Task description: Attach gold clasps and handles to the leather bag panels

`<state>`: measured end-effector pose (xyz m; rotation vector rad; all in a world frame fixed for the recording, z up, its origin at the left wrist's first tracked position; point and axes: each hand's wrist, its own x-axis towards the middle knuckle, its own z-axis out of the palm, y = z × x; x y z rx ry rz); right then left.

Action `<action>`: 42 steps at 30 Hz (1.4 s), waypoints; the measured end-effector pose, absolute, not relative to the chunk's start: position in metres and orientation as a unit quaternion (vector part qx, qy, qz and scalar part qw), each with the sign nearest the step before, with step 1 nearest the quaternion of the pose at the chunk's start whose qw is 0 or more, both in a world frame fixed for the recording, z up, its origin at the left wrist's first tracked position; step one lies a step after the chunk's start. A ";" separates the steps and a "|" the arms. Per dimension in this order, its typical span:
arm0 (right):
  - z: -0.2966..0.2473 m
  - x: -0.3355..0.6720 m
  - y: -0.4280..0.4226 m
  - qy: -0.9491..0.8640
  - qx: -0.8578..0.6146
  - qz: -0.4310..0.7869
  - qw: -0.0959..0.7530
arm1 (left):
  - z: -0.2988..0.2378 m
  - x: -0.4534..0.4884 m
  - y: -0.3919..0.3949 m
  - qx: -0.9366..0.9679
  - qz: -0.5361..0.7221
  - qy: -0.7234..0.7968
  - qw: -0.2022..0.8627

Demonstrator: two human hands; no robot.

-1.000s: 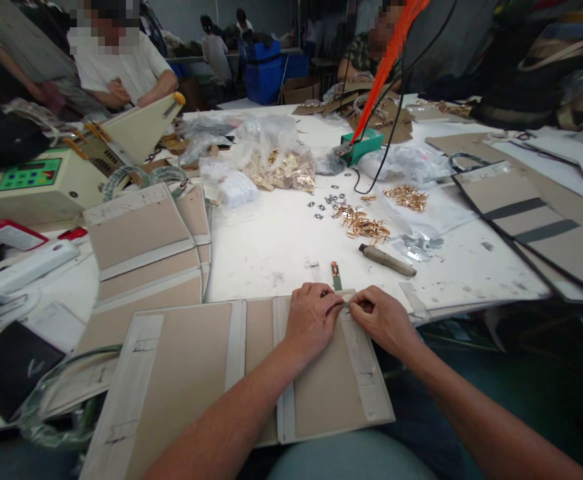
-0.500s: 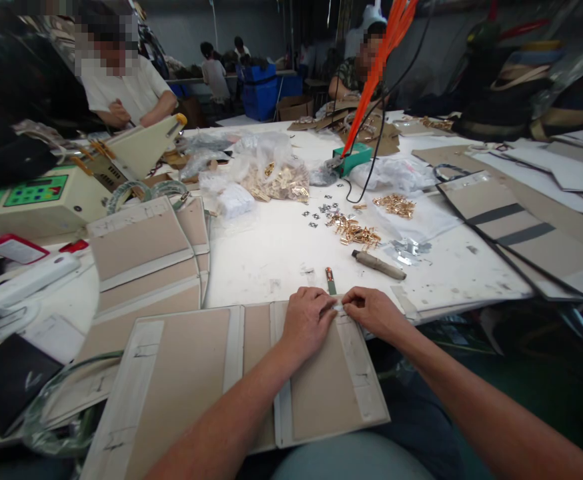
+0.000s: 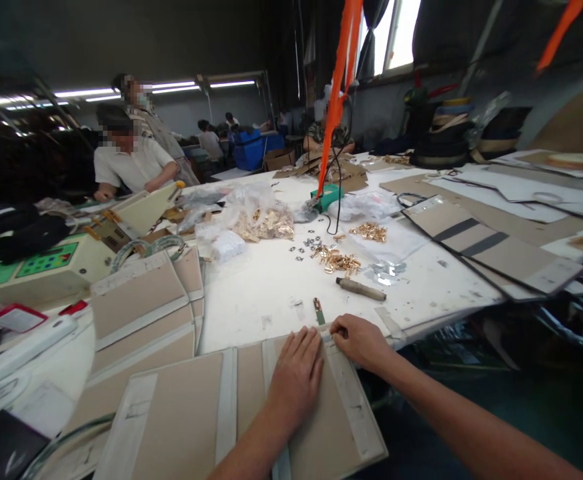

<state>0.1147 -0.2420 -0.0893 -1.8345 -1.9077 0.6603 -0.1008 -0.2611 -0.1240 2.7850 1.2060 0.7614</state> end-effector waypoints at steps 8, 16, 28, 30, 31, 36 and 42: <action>-0.085 0.117 -0.243 -0.704 -0.636 0.218 0.229 | -0.127 -0.105 -0.254 0.904 0.224 0.357 -0.067; -0.082 0.140 -0.225 -0.736 -0.584 0.183 0.290 | -0.123 -0.105 -0.255 0.904 0.219 0.354 -0.096; -0.105 0.202 -0.168 -0.712 -0.686 0.047 0.141 | -0.117 -0.102 -0.263 0.893 0.220 0.393 0.002; -0.104 0.202 -0.175 -0.712 -0.686 0.057 0.140 | -0.117 -0.102 -0.263 0.893 0.222 0.392 0.002; -0.103 0.203 -0.178 -0.712 -0.686 0.061 0.139 | -0.116 -0.102 -0.263 0.894 0.221 0.390 0.001; -0.101 0.209 -0.184 -0.717 -0.673 0.099 0.152 | -0.116 -0.104 -0.260 0.897 0.219 0.383 -0.021; -0.098 0.253 -0.158 -0.627 -0.735 0.104 0.236 | -0.122 -0.106 -0.255 0.900 0.225 0.370 -0.054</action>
